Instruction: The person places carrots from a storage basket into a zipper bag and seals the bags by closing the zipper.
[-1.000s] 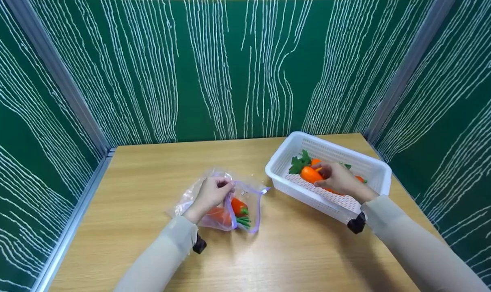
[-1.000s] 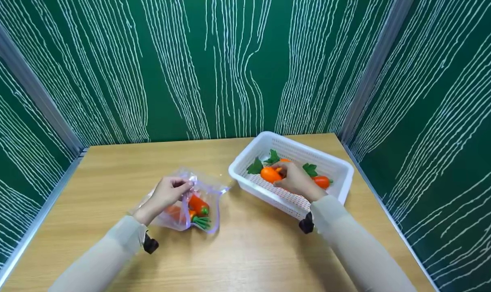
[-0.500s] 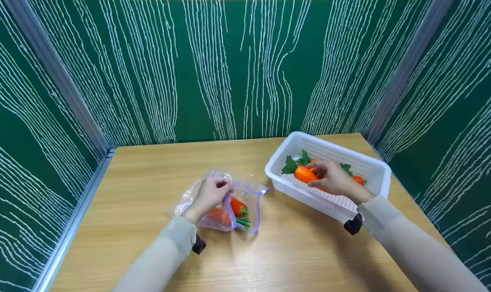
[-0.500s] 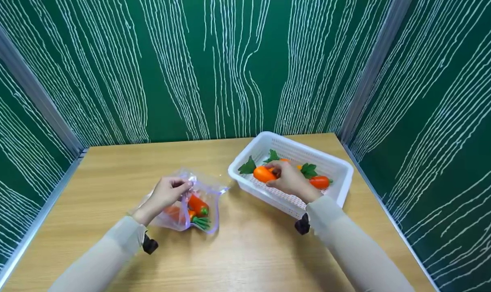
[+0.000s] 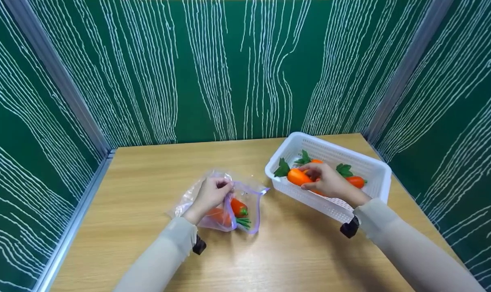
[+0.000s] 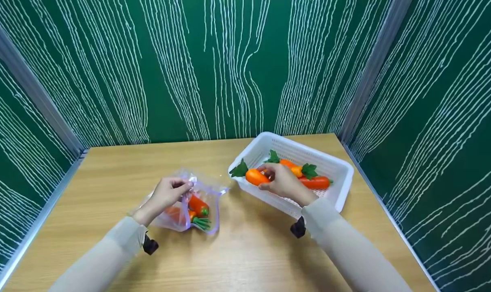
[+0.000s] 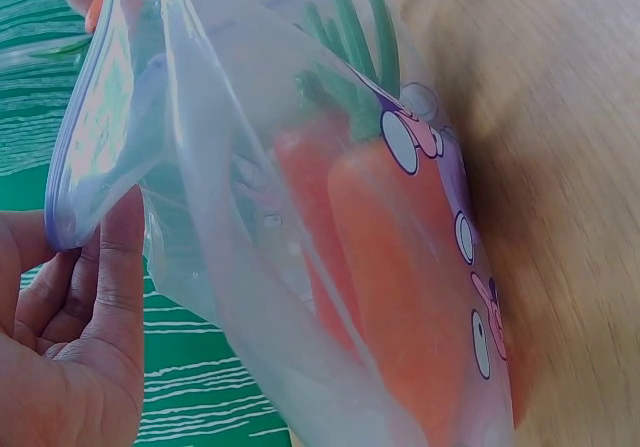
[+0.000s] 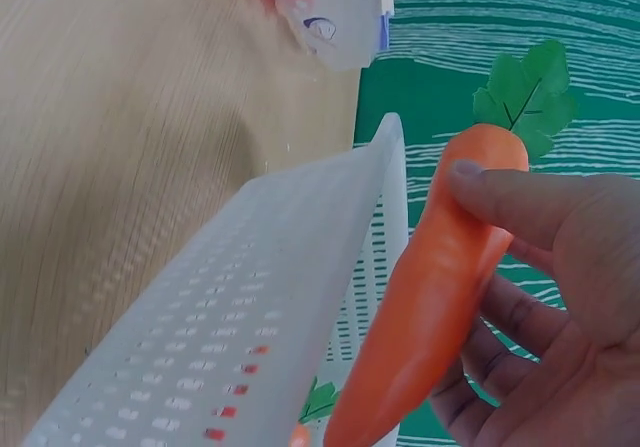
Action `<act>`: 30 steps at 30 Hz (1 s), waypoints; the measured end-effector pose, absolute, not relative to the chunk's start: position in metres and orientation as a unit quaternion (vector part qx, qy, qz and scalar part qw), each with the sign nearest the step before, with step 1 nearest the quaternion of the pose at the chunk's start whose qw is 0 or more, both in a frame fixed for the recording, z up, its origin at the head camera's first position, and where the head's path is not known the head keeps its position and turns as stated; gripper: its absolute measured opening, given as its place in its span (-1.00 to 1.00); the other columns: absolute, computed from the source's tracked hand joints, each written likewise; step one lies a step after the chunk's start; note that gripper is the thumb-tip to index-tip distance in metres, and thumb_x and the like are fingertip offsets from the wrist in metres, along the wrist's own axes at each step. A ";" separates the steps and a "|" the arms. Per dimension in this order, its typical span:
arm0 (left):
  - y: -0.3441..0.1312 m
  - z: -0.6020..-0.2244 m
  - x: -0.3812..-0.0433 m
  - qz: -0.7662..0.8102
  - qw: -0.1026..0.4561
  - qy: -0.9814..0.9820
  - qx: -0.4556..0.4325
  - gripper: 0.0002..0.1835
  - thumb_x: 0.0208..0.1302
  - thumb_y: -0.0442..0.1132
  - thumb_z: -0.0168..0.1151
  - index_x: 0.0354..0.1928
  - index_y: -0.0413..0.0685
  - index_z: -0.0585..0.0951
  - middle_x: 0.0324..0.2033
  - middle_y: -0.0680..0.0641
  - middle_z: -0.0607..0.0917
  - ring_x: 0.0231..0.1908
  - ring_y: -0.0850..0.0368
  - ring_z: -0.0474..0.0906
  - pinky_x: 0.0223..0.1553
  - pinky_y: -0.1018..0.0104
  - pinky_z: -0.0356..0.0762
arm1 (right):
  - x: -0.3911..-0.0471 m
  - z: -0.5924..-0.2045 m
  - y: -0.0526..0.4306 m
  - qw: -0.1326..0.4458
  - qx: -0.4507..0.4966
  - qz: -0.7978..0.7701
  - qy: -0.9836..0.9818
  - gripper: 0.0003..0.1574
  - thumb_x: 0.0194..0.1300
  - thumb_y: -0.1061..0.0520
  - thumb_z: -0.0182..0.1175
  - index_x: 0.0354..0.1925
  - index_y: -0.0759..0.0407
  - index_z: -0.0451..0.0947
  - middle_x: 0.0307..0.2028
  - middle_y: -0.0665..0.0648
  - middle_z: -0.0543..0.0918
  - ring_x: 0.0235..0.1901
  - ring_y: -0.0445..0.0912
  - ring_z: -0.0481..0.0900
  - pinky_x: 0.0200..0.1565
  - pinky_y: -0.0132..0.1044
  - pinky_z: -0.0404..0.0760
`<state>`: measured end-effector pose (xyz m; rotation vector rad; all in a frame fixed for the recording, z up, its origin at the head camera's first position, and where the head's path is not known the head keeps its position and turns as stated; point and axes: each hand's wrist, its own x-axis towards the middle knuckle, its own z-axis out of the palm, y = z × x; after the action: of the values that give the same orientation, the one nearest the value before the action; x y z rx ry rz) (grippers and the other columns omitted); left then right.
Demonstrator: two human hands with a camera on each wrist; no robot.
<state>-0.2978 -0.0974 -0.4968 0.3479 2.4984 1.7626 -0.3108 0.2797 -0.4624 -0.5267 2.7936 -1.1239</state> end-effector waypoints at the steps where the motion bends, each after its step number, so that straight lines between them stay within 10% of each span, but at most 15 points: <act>1: -0.097 -0.497 -0.298 0.572 0.031 0.812 0.114 -0.74 0.61 -0.30 0.23 -0.12 -0.41 0.77 -0.26 -0.37 0.78 -0.43 0.24 0.60 -0.38 0.51 0.62 | -0.310 -0.462 0.279 0.043 -0.173 -0.367 0.913 -0.37 0.33 0.21 0.55 0.32 0.24 0.65 0.01 0.26 0.74 -0.06 0.08 0.62 0.11 -0.09 0.62; 30: -0.097 -0.497 -0.297 0.576 0.032 0.809 0.117 -0.73 0.61 -0.27 0.25 -0.14 -0.40 0.76 -0.24 -0.44 0.77 -0.46 0.26 0.56 -0.43 0.52 0.59 | -0.294 -0.465 0.250 0.061 -0.225 -0.363 0.902 -0.42 0.29 0.16 0.58 0.25 0.16 0.71 -0.14 0.11 0.73 -0.18 -0.04 0.58 -0.10 -0.37 0.60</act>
<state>-0.2973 -0.0965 -0.4966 0.3594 2.4889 1.7727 -0.2936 0.2501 -0.4654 -0.6810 2.7305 -1.0972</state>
